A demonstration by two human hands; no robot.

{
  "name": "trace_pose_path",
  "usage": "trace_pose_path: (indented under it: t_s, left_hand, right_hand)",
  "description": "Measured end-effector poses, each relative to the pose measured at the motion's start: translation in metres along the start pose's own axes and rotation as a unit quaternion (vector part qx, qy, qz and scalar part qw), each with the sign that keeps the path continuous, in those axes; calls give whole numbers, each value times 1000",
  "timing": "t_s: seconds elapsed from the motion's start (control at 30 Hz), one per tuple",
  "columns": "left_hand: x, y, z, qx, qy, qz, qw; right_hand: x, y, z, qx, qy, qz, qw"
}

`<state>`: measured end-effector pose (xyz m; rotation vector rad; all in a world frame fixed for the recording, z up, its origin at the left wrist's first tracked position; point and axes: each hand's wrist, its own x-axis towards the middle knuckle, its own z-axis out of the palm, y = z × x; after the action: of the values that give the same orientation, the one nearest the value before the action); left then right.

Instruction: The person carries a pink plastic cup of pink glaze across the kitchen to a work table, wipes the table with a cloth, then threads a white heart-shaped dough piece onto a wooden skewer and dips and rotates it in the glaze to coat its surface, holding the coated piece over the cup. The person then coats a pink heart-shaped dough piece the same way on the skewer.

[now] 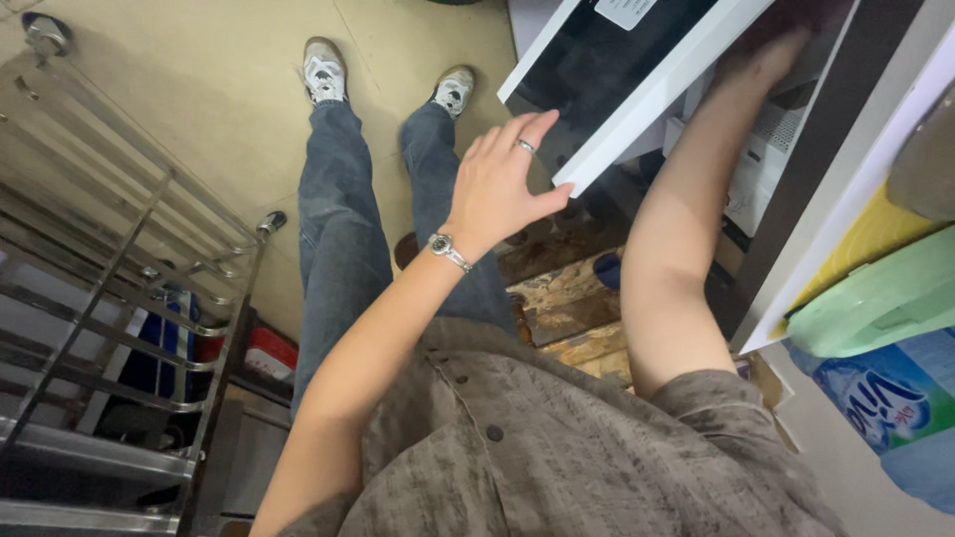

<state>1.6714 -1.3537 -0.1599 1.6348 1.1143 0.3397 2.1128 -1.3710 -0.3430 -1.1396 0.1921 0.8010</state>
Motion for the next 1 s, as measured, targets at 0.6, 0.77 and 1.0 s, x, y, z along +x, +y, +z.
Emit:
trace_pose_path:
  t_s: [0.6,0.77,1.0]
  left_hand:
    - [-1,10,-39,94,40,18,995]
    - [-16,36,-71,29,-9,56,998]
    - [-63,101,-144,-167,-13,114,979]
  right_hand:
    - [-310,37,-54,-331,80,-105,934]
    - [-381,0,9,-274,35,-108,955]
    - [-437,-40,139,-226,-119,-32,966]
